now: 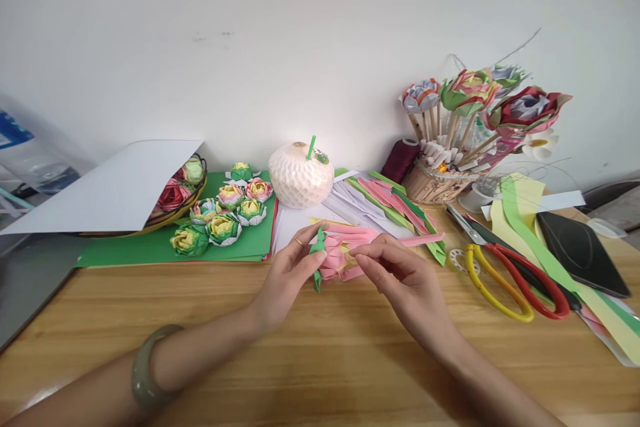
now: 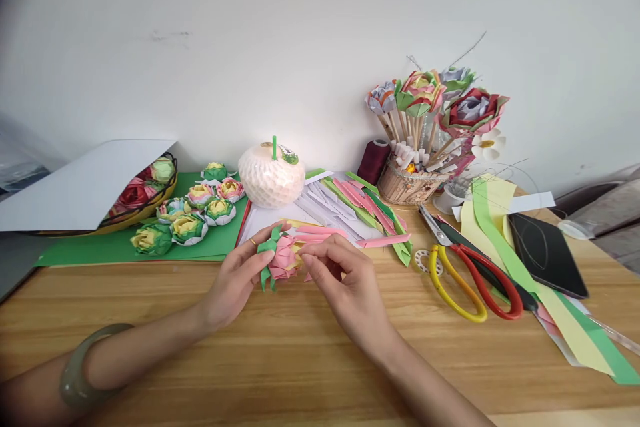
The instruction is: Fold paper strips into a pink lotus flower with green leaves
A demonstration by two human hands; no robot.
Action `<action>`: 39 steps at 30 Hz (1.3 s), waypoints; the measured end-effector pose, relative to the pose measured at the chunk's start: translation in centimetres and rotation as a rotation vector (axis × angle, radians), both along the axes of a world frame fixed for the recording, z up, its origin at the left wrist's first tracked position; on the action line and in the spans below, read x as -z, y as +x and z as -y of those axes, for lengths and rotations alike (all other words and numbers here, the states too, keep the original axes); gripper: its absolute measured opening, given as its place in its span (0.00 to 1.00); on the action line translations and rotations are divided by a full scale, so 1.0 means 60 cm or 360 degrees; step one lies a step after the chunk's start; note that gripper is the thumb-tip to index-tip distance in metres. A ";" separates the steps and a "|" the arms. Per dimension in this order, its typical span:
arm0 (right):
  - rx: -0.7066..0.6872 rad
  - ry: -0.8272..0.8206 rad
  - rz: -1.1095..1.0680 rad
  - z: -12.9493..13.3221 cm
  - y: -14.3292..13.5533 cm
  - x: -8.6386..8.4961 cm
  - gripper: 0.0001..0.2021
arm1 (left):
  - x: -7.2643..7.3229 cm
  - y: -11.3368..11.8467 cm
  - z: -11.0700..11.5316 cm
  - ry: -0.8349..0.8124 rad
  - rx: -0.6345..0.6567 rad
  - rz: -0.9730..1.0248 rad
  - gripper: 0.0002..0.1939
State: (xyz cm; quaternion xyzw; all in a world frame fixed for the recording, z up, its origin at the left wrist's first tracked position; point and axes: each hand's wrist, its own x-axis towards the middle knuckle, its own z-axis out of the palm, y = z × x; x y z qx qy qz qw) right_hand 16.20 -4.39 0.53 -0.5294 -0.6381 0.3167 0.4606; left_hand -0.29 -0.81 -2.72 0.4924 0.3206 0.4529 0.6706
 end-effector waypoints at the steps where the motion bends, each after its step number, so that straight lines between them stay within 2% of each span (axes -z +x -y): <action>1: -0.0002 0.0038 0.0009 -0.001 0.001 0.001 0.07 | -0.003 0.001 0.000 -0.0125 0.0021 0.0012 0.22; 4: -0.0047 0.0094 0.0028 -0.004 0.004 -0.001 0.05 | -0.014 0.002 0.000 -0.0437 0.0093 0.0032 0.24; 8: -0.0137 0.0031 0.0064 -0.006 0.004 -0.008 0.03 | -0.024 0.004 0.001 -0.0616 0.0209 0.0026 0.23; 13: -0.0201 -0.0204 0.0086 -0.008 -0.003 -0.005 0.07 | -0.019 0.003 0.000 -0.0633 0.0375 -0.0037 0.24; 19: -0.0354 -0.0710 -0.0317 -0.013 -0.002 0.001 0.14 | -0.006 0.002 -0.003 -0.0650 0.0555 -0.0115 0.17; 21: -0.0340 -0.0725 -0.0365 -0.015 -0.001 0.000 0.14 | -0.006 0.002 -0.002 -0.0695 0.0576 -0.0121 0.16; 24: -0.0243 -0.0585 -0.0425 -0.014 0.001 -0.004 0.12 | -0.008 0.003 -0.001 -0.0743 0.0595 -0.0049 0.15; 28: -0.0081 -0.0336 -0.0522 -0.006 0.001 -0.008 0.09 | -0.010 0.001 -0.005 -0.0807 0.0498 0.0140 0.16; 33: -0.0172 -0.0328 -0.0299 0.000 -0.004 -0.011 0.10 | -0.012 0.002 -0.010 -0.0828 0.0265 0.0232 0.17; 36: -0.0183 -0.0388 -0.0176 -0.001 -0.008 -0.011 0.10 | -0.013 0.003 -0.007 -0.0612 0.0164 0.0189 0.17; 39: -0.0203 -0.0471 -0.0201 -0.003 -0.009 -0.008 0.09 | -0.011 0.001 -0.001 -0.0207 0.0070 0.0057 0.17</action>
